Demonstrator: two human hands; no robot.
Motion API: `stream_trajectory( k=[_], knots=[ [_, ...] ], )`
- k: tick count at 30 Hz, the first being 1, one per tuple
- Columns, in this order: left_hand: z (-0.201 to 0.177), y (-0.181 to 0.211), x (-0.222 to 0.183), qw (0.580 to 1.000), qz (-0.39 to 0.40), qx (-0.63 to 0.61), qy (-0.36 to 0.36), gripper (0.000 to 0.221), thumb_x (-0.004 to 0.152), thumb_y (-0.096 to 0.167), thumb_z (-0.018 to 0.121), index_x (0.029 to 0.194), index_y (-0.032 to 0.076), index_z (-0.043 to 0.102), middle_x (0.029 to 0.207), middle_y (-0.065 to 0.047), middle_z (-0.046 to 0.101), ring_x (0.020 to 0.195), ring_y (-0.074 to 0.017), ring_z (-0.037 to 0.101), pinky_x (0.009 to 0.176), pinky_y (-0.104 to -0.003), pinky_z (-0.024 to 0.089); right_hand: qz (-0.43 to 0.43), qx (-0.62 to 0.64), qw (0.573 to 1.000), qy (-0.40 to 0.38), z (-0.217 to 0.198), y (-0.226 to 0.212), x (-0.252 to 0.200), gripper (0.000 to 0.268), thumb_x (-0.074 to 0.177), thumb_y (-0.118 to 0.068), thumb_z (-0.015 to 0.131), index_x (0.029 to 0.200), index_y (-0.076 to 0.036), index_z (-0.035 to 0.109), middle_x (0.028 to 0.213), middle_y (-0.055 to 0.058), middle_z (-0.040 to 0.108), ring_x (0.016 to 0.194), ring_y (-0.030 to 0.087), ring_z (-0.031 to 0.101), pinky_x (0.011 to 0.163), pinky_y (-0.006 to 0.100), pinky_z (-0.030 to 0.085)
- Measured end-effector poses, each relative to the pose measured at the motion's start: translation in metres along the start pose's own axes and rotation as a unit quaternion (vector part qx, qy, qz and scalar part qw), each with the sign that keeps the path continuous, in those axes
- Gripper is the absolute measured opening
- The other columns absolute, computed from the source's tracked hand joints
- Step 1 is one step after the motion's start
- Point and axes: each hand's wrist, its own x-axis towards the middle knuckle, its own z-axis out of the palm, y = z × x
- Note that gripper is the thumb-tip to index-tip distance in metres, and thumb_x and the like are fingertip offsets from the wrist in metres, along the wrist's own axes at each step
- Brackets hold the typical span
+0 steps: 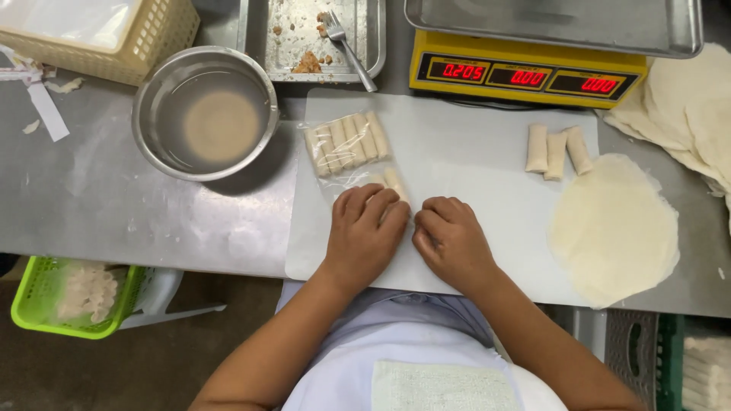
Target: Packing spring rolls into plastic bags and writing on paper labels.
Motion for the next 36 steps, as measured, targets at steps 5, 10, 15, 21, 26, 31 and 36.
stream_trajectory(
  k=[5, 10, 15, 21, 26, 31, 36],
  knots=[
    [-0.04, 0.009, -0.01, 0.998, -0.013, -0.045, -0.052, 0.021, 0.095, 0.035, 0.07, 0.109, 0.02, 0.071, 0.119, -0.002, 0.069, 0.119, -0.0273, 0.06, 0.099, -0.046, 0.048, -0.003, -0.043, 0.999, 0.0, 0.004, 0.011, -0.011, 0.011, 0.091, -0.014, 0.061, 0.08, -0.012, 0.063, 0.089, 0.005, 0.06, 0.081, 0.025, 0.063, 0.073, 0.037, 0.048],
    [-0.084, 0.005, -0.029, 0.947, -0.218, -0.174, -0.16, 0.037, 0.092, 0.017, 0.073, 0.119, 0.001, 0.054, 0.112, -0.017, 0.056, 0.108, -0.0395, 0.067, 0.093, -0.046, 0.057, -0.053, 0.011, 0.998, -0.03, -0.013, -0.013, -0.003, 0.041, 0.092, -0.029, 0.071, 0.122, -0.009, 0.051, 0.133, 0.019, 0.047, 0.128, 0.045, 0.05, 0.109, 0.057, 0.04],
    [-0.077, 0.009, -0.029, 0.952, -0.221, -0.154, -0.142, 0.022, 0.092, 0.006, 0.07, 0.11, 0.003, 0.058, 0.103, -0.011, 0.06, 0.097, -0.0321, 0.072, 0.082, -0.039, 0.062, -0.095, 0.04, 0.991, -0.082, 0.008, -0.03, 0.016, 0.055, 0.091, -0.036, 0.076, 0.133, -0.011, 0.052, 0.146, 0.021, 0.037, 0.142, 0.046, 0.032, 0.117, 0.065, 0.02],
    [-0.066, 0.008, -0.038, 0.958, -0.226, -0.153, -0.084, 0.015, 0.084, -0.002, 0.07, 0.093, 0.006, 0.062, 0.079, -0.006, 0.063, 0.074, -0.0242, 0.072, 0.062, -0.031, 0.063, -0.073, 0.022, 0.997, -0.002, 0.018, -0.032, 0.02, 0.06, 0.09, -0.031, 0.077, 0.136, -0.009, 0.045, 0.14, 0.022, 0.04, 0.134, 0.045, 0.044, 0.112, 0.061, 0.035],
    [-0.067, 0.011, -0.034, 0.974, -0.17, -0.15, -0.021, 0.018, 0.078, -0.005, 0.071, 0.086, 0.01, 0.063, 0.073, 0.0, 0.061, 0.067, -0.0178, 0.069, 0.058, -0.025, 0.061, -0.113, -0.038, 0.988, 0.103, 0.031, -0.026, 0.031, 0.062, 0.095, -0.04, 0.072, 0.135, 0.0, 0.048, 0.128, 0.027, 0.049, 0.118, 0.047, 0.056, 0.1, 0.057, 0.048],
    [-0.088, -0.006, -0.032, 0.962, -0.208, -0.152, -0.094, 0.051, 0.077, 0.018, 0.074, 0.123, 0.002, 0.061, 0.119, -0.025, 0.054, 0.113, -0.0486, 0.058, 0.094, -0.053, 0.054, -0.035, 0.062, 0.997, -0.012, 0.017, -0.031, 0.01, 0.066, 0.094, -0.024, 0.073, 0.145, 0.003, 0.041, 0.146, 0.034, 0.044, 0.137, 0.051, 0.047, 0.115, 0.056, 0.04],
    [-0.086, -0.004, -0.02, 0.966, -0.18, -0.101, -0.153, 0.061, 0.085, 0.034, 0.078, 0.132, 0.003, 0.056, 0.123, -0.022, 0.05, 0.118, -0.0443, 0.056, 0.098, -0.052, 0.051, -0.032, 0.034, 0.999, -0.024, 0.007, -0.033, 0.0, 0.057, 0.095, -0.018, 0.068, 0.144, 0.0, 0.044, 0.139, 0.027, 0.049, 0.132, 0.042, 0.052, 0.112, 0.05, 0.044]
  ],
)
